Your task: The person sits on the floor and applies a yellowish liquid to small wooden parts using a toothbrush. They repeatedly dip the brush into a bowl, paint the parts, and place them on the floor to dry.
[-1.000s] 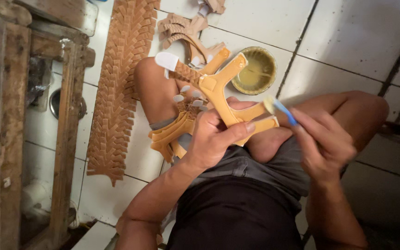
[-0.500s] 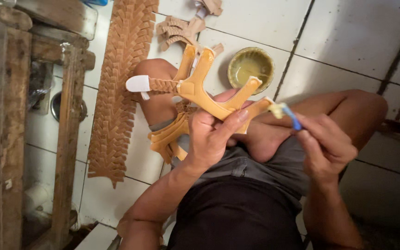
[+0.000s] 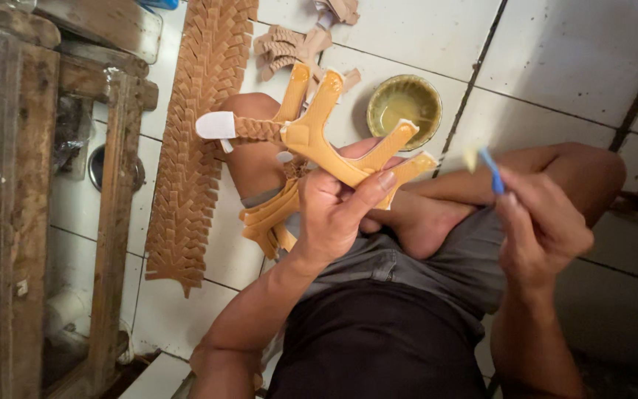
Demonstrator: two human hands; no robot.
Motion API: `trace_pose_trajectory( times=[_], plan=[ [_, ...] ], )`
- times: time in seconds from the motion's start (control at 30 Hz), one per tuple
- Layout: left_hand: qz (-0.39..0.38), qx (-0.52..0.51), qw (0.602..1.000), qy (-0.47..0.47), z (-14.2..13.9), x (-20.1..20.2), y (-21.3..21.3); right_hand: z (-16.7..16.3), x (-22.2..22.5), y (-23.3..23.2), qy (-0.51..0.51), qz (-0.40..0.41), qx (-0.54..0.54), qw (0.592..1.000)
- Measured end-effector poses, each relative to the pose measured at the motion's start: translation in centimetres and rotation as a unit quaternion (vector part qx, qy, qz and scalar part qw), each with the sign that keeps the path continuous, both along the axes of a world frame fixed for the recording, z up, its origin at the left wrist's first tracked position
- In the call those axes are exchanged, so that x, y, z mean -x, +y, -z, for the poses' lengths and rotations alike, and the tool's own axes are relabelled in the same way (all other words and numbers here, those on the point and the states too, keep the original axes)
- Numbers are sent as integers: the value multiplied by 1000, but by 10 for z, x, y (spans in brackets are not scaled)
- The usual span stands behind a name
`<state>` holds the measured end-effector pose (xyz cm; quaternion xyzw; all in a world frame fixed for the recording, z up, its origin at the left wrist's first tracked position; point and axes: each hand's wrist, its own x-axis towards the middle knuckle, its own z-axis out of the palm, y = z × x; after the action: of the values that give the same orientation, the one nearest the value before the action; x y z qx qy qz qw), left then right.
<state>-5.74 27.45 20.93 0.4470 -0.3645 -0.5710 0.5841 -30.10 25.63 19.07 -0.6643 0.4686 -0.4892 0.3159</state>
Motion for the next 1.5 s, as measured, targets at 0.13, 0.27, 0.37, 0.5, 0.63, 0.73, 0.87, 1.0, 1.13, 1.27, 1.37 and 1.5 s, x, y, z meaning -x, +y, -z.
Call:
trace_pose_trajectory(
  times=[0.13,0.27,0.37,0.5,0.63,0.73,0.87,1.0,1.13,1.27,1.37,1.5],
  plan=[
    [31,5,997,71,0,9,-3,8,3,6,14,-22,-25,999],
    [42,3,999,26,-2,5,-3,44,11,-22,20,51,-77,995],
    [46,-22,999,13,0,1,-7,70,40,-38,-137,131,-142,971],
    [63,-72,995,-7,18,20,-38,100,102,-57,-257,252,-84,929],
    [129,-18,988,-88,43,64,-88,130,146,-50,-292,345,-42,891],
    [240,-19,962,-125,65,107,-134,153,152,-43,-280,390,-8,877],
    [295,-10,952,-81,100,180,-188,168,156,-46,-220,406,19,887],
    [349,-16,934,-72,139,264,-244,165,163,-55,-238,398,-17,886],
    [394,-42,917,-41,177,332,-295,160,165,-68,-202,433,-8,879],
    [407,-17,911,-61,213,399,-334,150,173,-70,21,434,-7,901],
    [419,-15,904,-84,240,438,-356,141,176,-74,-38,441,-74,894],
    [415,-3,901,-128,270,466,-375,130,177,-82,-149,423,-171,877]
  ],
)
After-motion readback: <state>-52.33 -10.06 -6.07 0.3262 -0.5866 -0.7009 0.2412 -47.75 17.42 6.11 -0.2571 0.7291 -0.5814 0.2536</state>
